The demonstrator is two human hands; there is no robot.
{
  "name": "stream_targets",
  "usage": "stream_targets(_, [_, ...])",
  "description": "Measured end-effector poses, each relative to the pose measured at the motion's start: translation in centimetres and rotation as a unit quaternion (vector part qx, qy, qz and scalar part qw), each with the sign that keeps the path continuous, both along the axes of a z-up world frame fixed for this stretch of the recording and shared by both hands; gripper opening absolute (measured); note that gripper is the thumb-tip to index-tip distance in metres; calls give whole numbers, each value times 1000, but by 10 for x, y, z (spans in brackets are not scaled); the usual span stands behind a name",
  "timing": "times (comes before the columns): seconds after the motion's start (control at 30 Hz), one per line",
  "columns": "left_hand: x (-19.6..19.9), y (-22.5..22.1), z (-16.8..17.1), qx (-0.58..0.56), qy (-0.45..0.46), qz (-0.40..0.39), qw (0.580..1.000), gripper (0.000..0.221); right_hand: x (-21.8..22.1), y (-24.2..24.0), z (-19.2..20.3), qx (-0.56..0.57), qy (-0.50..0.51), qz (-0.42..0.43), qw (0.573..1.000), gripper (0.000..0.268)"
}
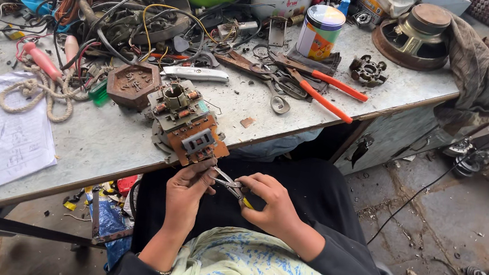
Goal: The person disassembles an electronic component by removing wires and small parts using pliers and a screwdriver at a cluttered workbench.
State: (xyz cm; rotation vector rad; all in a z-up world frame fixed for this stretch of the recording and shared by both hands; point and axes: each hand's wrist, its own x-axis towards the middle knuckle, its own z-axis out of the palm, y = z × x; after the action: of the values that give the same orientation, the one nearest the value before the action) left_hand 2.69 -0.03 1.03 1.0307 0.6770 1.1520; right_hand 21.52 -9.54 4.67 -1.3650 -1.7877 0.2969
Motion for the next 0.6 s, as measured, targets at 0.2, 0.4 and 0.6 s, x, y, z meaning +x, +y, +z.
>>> stream_targets(0.2, [6,-6,-7,-17,2,46,999,21,1,0,4,4,38,23,999,45])
stream_targets(0.4, [5,-6,-14,-73,-55,111,990,18,-6,8,6,16,58,43,997,46])
stream_targets(0.6, [4,-9,-24,-54,-130,124,982,19,-10,20,5,70,44,48,995,52])
